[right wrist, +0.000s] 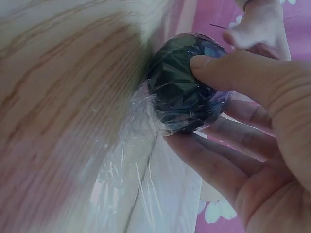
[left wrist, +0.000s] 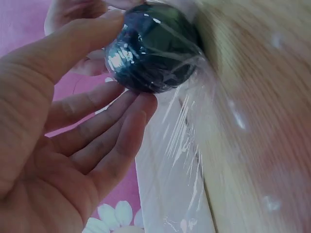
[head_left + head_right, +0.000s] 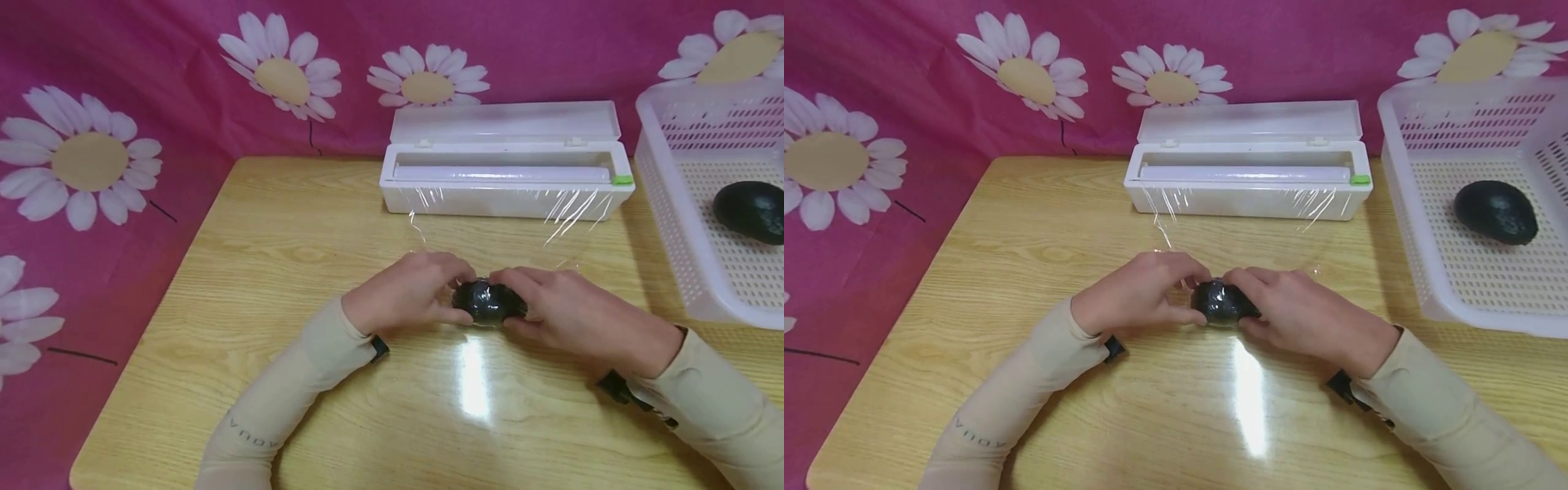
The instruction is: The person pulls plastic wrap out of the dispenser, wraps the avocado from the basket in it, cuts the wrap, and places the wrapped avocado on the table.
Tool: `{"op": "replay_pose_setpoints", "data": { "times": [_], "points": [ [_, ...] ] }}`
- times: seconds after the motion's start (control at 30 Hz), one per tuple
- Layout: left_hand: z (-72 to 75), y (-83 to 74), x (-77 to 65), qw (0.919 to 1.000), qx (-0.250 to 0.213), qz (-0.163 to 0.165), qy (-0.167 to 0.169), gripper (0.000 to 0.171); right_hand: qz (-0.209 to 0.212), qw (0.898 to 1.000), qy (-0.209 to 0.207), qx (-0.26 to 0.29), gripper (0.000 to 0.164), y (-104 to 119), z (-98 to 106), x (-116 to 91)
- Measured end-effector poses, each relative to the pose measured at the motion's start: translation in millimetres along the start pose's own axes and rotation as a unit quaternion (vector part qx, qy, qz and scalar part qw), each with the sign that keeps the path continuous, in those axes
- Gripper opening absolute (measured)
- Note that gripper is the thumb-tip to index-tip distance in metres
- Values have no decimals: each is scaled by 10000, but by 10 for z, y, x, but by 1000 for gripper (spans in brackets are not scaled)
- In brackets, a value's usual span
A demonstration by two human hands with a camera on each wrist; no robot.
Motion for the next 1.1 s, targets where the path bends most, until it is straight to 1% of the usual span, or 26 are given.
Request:
{"op": "replay_pose_setpoints", "data": {
  "times": [0.23, 0.4, 0.47, 0.57, 0.67, 0.8, 0.9, 1.0, 1.1],
  "points": [
    [-50, -42, 33, 9978, 661, -25, -26, 55, -185, 9997, 154, 54, 52, -78, -29, 12],
    [-89, -60, 66, 9944, 1056, -51, -60, 59, -317, 9992, 207, 158, 59, -125, -57, 15],
    [-97, -67, 76, 9932, 1164, -62, -74, 59, -395, 9987, 254, 212, 63, -146, -67, 12],
    [-113, -71, 90, 9905, 1370, -78, -84, 58, -497, 9977, 340, 296, 64, -179, -87, 11],
    [-123, -76, 107, 9879, 1544, -106, -111, 52, -497, 9976, 356, 324, 63, -202, -95, 10],
    [-115, -59, 137, 9875, 1571, -91, -95, 44, -353, 9986, 314, 225, 65, -212, -95, 5],
    [-109, -31, 162, 9883, 1526, -61, 24, 46, -169, 9995, 255, 106, 67, -205, -91, 1],
    [-105, -3, 186, 9896, 1435, -47, 122, 49, -28, 9998, 184, -8, 64, -202, -85, -1],
    [-93, 26, 212, 9916, 1284, -22, 131, 48, -78, 9998, 180, -77, 62, -224, -82, -6]
  ]
}}
Point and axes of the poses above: each hand's wrist, its own x-axis towards the middle knuckle, its own z-axis out of the back of the hand, y = z × x, the point moved 9 cm from there along x, towards the middle knuckle, and after that the axes turned 4 degrees about y, right-handed, at the moved point
